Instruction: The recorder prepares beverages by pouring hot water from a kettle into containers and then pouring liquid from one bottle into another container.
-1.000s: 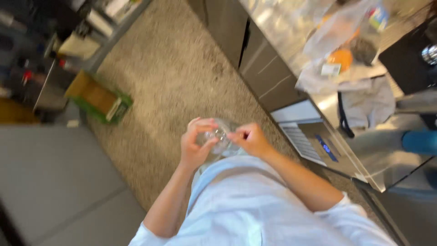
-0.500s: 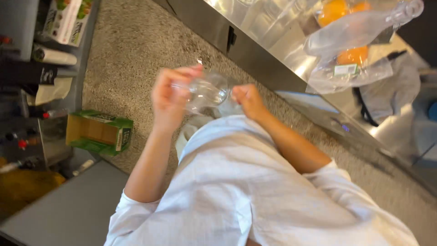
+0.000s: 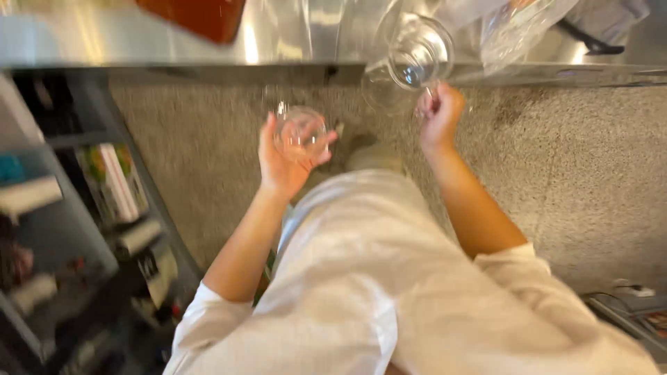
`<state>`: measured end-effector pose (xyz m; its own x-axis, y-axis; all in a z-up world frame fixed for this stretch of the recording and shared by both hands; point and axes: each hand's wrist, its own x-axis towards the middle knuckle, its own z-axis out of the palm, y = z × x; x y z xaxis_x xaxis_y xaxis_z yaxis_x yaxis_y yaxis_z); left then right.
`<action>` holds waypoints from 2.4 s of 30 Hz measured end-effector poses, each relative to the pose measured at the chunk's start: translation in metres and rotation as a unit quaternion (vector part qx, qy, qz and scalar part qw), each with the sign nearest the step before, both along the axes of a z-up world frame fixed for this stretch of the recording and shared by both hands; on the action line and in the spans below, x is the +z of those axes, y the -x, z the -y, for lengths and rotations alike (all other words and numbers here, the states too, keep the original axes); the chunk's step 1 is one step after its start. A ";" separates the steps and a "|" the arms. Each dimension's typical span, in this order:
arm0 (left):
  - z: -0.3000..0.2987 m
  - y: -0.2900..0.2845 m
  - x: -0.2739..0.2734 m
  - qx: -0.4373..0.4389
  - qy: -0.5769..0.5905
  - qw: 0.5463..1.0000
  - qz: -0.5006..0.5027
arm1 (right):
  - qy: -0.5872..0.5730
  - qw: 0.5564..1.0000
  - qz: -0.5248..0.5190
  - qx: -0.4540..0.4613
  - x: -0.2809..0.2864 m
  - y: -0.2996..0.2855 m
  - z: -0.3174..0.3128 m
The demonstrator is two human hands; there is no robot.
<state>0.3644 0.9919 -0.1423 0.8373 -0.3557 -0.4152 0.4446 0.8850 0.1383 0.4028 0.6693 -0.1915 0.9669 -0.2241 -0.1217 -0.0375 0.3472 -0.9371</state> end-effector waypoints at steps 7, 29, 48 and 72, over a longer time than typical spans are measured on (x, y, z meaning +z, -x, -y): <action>-0.013 -0.039 -0.012 -0.213 -0.092 0.969 0.082 | 0.108 0.976 0.074 -0.171 -0.042 -0.008 0.009; 0.201 -0.067 -0.064 -0.314 -0.164 0.933 0.064 | 0.364 0.916 0.162 -0.035 0.017 0.005 0.078; 0.385 -0.097 -0.088 -0.490 -0.272 0.823 0.095 | 0.396 0.903 -0.034 -0.164 -0.041 -0.045 0.302; 0.356 -0.085 -0.103 -0.435 -0.264 0.860 0.014 | 0.445 0.884 -0.052 -0.134 -0.014 -0.043 0.282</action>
